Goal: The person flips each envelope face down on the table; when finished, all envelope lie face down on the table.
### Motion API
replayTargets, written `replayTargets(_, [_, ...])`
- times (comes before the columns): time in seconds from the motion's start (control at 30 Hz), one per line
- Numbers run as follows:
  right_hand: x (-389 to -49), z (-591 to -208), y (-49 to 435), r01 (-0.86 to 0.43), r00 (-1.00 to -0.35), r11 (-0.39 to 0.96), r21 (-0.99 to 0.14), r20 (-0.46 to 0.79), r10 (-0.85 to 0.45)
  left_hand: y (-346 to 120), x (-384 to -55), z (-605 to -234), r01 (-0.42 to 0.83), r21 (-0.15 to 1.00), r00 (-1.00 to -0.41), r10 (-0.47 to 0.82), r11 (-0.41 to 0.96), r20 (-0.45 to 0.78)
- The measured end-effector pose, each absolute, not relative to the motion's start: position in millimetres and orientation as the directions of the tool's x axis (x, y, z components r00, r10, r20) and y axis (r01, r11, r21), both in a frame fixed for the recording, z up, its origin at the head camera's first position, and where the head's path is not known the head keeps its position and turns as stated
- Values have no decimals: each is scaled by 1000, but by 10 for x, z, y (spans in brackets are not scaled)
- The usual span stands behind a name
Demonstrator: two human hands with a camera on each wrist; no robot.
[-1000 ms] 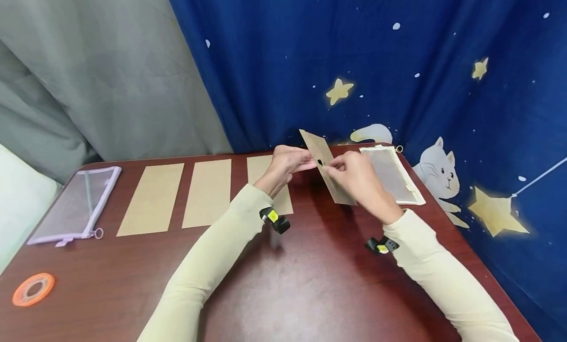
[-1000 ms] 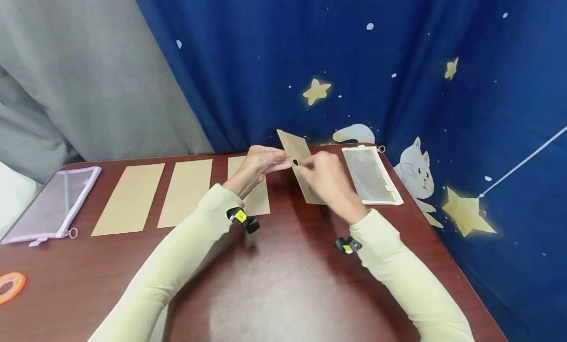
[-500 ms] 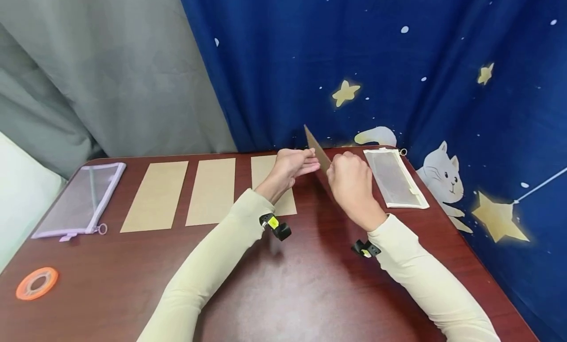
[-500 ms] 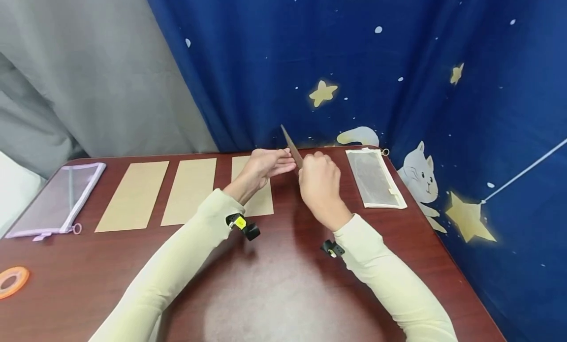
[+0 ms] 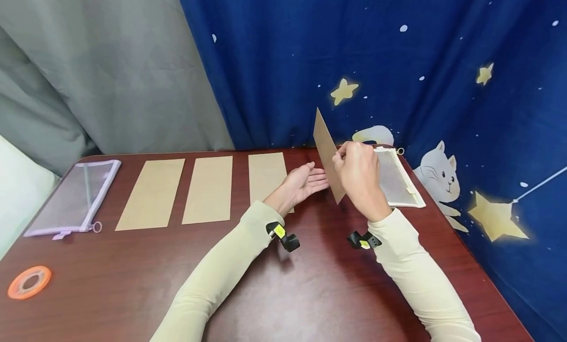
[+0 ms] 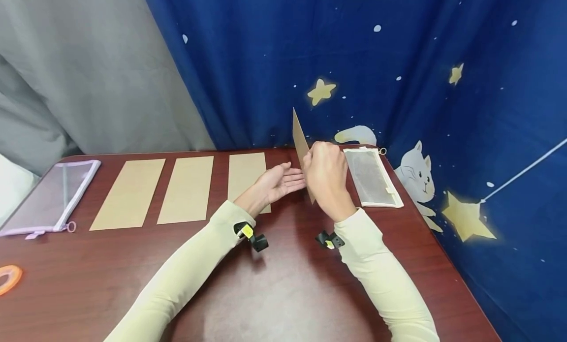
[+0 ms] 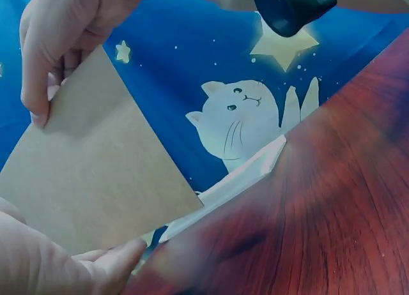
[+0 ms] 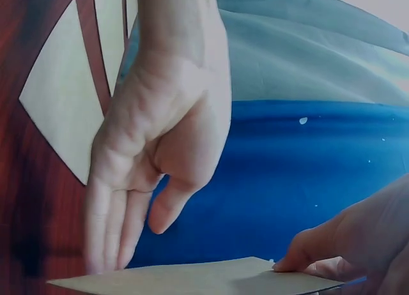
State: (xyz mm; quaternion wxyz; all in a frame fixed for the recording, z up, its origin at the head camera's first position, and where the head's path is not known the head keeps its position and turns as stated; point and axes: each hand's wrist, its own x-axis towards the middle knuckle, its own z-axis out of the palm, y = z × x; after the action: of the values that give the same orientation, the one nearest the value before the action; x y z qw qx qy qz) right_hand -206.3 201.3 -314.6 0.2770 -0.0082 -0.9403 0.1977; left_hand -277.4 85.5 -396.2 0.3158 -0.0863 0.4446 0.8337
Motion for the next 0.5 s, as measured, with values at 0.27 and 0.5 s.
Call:
replayTargets(0.27, [-2077, -3226, 2161, -87, -825, 908, -409, 540, 164, 785, -2744, -3990, -554, 750, -821, 383, -361, -422])
replayTargets(0.5, [-2138, -3333, 2339, -119, -807, 892, -437, 565, 169, 709, -2697, -3942, -406, 882, -899, 278, -237, -339])
